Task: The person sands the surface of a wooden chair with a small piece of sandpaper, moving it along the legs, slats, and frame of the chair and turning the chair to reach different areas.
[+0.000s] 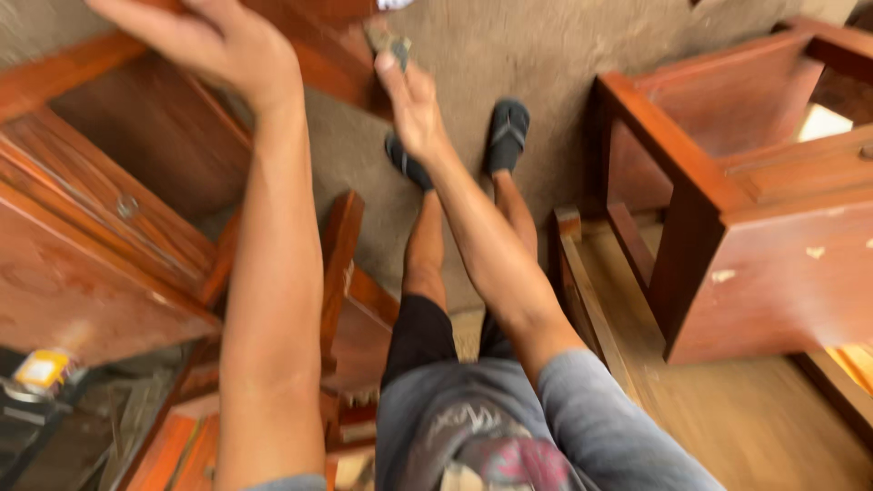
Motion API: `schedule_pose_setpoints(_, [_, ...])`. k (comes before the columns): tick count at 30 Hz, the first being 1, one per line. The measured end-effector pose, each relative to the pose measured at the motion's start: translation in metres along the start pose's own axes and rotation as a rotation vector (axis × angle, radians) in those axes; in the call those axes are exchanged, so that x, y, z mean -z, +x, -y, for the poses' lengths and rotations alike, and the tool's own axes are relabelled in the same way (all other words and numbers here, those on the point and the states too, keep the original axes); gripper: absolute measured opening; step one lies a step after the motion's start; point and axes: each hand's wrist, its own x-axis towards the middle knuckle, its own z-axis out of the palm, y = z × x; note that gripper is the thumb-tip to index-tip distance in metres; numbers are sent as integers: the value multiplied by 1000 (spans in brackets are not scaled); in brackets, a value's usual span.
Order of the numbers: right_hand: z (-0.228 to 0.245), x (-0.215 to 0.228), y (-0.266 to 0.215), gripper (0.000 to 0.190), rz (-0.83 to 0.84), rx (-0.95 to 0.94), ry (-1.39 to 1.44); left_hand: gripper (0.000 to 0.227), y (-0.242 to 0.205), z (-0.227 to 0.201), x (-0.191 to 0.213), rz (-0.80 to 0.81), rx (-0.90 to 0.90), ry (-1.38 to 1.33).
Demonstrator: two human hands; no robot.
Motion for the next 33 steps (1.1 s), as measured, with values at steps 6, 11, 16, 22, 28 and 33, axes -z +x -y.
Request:
schedule_pose_setpoints(6, [-73,83,-44,55,-253,-394,-63,68,22,-27,-16,50,-28,-137])
schedule_pose_setpoints(11, [-25,28,-34,61,-151,-148,-114,75,8,-14,-12,26,-71,-86])
schedule_pose_setpoints(16, [31,12,-9,65,-121,31,-136,70,0,29,-14,7,-47,-126])
schedule_pose_setpoints(22, [14,31,-13,64,-103,-235,-403,74,-6,43,-14,24,-55,-108])
schedule_pose_setpoints(28, [13,37,1,57,-10,-100,-482,72,17,29,-24,11,-102,-149])
schedule_pose_setpoints(33, [-5,41,3,56,-55,-236,-601,81,9,12,-13,8,-122,-161])
